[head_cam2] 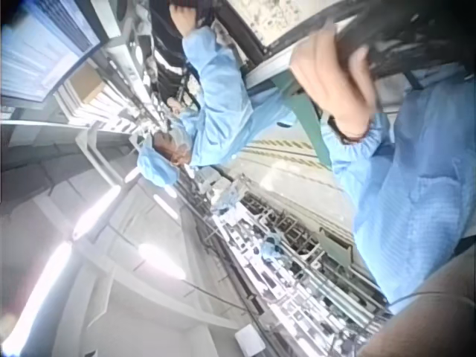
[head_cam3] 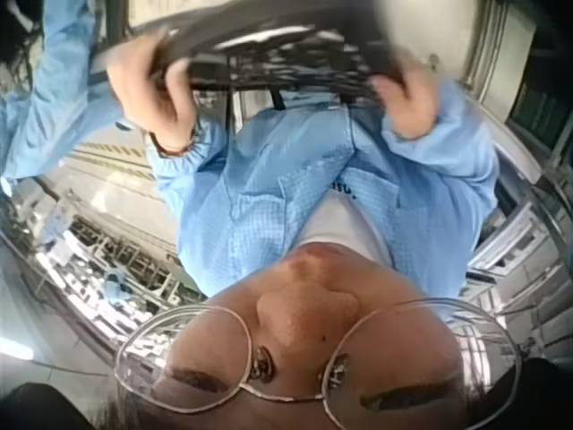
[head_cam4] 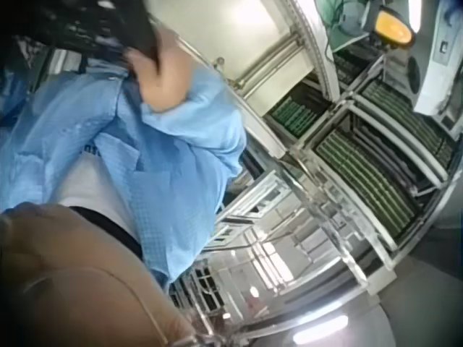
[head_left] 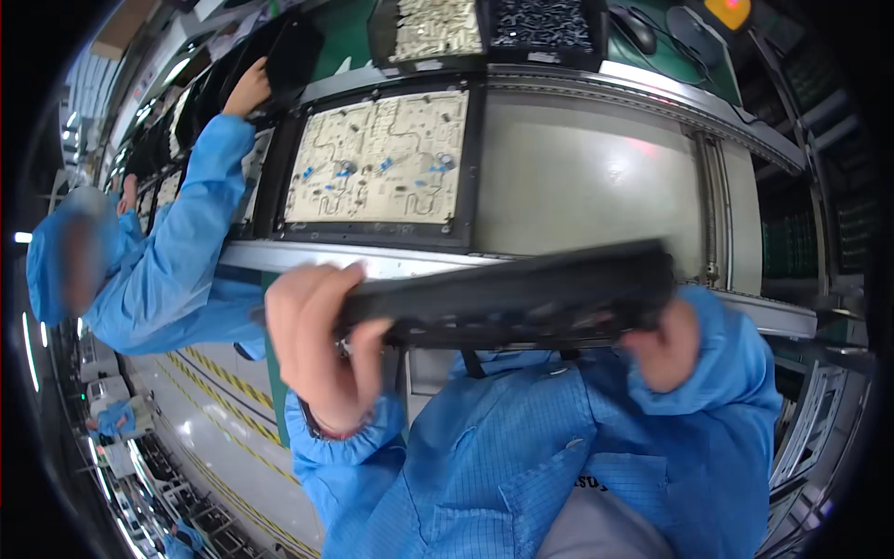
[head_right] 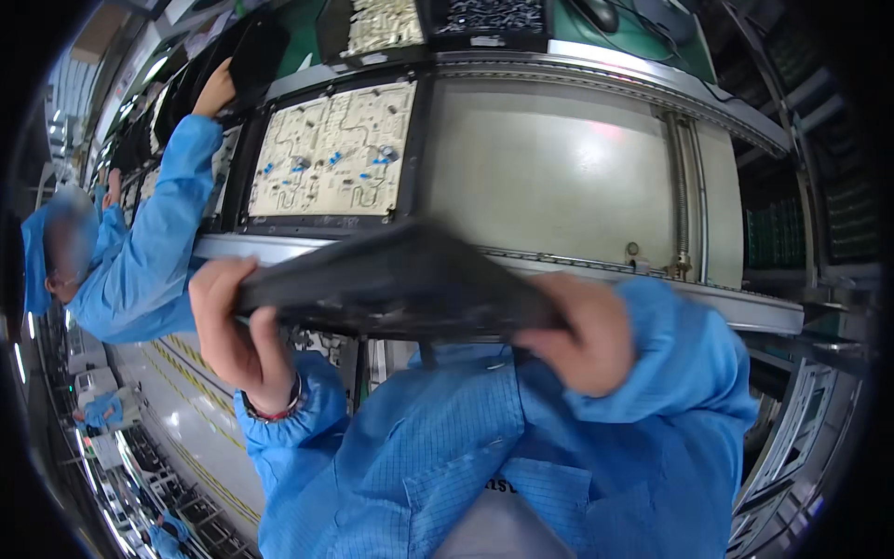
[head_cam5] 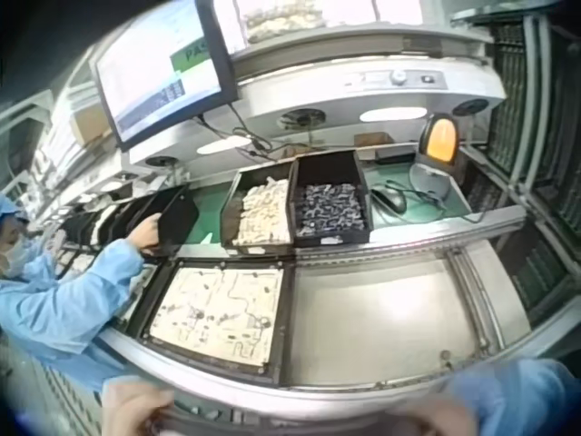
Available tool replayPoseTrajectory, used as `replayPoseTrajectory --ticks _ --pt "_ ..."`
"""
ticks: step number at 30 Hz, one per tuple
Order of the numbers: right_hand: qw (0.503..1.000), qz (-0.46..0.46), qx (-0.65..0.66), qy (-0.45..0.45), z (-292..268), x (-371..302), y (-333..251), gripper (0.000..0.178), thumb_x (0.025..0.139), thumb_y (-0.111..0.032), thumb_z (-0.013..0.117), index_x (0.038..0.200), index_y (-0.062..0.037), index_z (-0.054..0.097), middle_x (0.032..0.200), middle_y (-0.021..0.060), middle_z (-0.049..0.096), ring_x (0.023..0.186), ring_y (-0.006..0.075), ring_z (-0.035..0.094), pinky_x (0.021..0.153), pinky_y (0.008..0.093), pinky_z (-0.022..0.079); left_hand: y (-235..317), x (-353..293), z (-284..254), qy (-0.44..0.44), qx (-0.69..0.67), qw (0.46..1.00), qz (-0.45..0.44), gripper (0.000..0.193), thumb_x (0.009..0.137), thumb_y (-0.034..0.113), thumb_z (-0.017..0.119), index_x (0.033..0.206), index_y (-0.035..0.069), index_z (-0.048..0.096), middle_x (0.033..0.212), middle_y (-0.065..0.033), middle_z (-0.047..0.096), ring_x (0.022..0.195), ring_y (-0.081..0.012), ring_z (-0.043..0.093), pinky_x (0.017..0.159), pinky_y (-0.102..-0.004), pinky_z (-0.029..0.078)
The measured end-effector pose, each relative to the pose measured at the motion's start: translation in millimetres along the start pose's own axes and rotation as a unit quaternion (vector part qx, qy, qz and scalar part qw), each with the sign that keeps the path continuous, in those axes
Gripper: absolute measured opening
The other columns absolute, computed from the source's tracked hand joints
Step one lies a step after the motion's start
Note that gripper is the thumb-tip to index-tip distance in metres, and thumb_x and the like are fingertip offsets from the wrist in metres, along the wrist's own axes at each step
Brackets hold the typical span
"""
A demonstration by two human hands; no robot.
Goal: Assembling components onto a circuit board in a factory setting.
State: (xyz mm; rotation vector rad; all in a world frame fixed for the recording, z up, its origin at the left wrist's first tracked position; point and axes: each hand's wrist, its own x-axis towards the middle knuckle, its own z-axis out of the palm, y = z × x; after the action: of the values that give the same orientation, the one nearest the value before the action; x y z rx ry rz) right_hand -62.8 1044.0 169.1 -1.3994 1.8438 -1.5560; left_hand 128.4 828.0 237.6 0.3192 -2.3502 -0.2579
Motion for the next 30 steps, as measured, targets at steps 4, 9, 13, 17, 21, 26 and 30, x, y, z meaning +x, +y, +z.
replayPoseTrajectory --ticks 4,9,13,17,21,26,30 --pt "0.959 0.143 0.126 0.208 -68 -34 13 0.048 0.090 -0.039 0.052 0.112 0.0032 0.048 0.092 0.0119 0.056 0.074 0.0195 0.059 0.063 0.0364 0.056 7 52 33 -0.045 -0.095 0.994 0.004 0.062 0.083 0.011 0.052 0.138 -0.005 0.028 0.139 -0.0227 0.035 0.131 -0.0311 0.033 0.109 -0.0387 0.020" --pt "0.844 0.313 0.241 0.363 -148 -53 44 0.035 0.094 -0.031 0.045 0.105 0.0018 0.052 0.077 0.0118 0.060 0.060 0.0229 0.062 0.056 0.0345 0.056 -18 61 122 -0.090 -0.289 0.934 -0.189 0.052 0.095 0.014 0.041 0.141 0.000 0.021 0.144 -0.0189 0.028 0.132 -0.0280 0.029 0.108 -0.0362 0.021" --pt "0.802 0.390 0.297 0.342 -182 -51 79 0.037 0.094 -0.036 0.045 0.103 -0.0011 0.054 0.085 0.0145 0.063 0.068 0.0252 0.065 0.057 0.0329 0.057 -20 45 179 -0.300 -0.606 0.587 -0.446 0.047 0.099 0.031 0.028 0.134 -0.001 0.031 0.134 -0.0201 0.040 0.112 -0.0276 0.051 0.093 -0.0382 0.043" --pt "0.780 0.438 0.334 0.297 -207 -43 111 0.044 0.094 -0.044 0.041 0.109 -0.0038 0.053 0.093 0.0131 0.060 0.078 0.0291 0.065 0.062 0.0314 0.057 -15 63 218 -0.348 -0.636 0.480 -0.493 0.045 0.099 0.031 0.026 0.125 -0.003 0.038 0.123 -0.0209 0.051 0.093 -0.0320 0.062 0.083 -0.0410 0.051" --pt "0.768 0.432 0.363 0.303 -221 -25 131 0.043 0.094 -0.042 0.042 0.107 -0.0031 0.053 0.089 0.0097 0.057 0.077 0.0285 0.065 0.062 0.0317 0.057 -17 81 238 -0.326 -0.636 0.500 -0.489 0.038 0.098 0.023 0.027 0.122 -0.005 0.038 0.124 -0.0231 0.050 0.094 -0.0338 0.061 0.083 -0.0417 0.051" --pt "0.779 0.448 0.328 0.292 -230 1 150 0.040 0.095 -0.038 0.042 0.106 -0.0011 0.053 0.082 0.0067 0.056 0.078 0.0245 0.064 0.068 0.0320 0.057 -25 86 257 -0.314 -0.635 0.514 -0.483 0.036 0.098 0.018 0.024 0.121 -0.006 0.038 0.124 -0.0236 0.050 0.095 -0.0340 0.061 0.083 -0.0406 0.052" --pt "0.783 0.442 0.365 0.240 -231 1 153 0.040 0.096 -0.037 0.042 0.105 -0.0004 0.053 0.083 0.0074 0.060 0.077 0.0232 0.063 0.066 0.0265 0.054 -22 82 258 -0.304 -0.620 0.530 -0.492 0.035 0.098 0.019 0.024 0.121 -0.004 0.038 0.125 -0.0221 0.050 0.095 -0.0340 0.061 0.084 -0.0411 0.051"
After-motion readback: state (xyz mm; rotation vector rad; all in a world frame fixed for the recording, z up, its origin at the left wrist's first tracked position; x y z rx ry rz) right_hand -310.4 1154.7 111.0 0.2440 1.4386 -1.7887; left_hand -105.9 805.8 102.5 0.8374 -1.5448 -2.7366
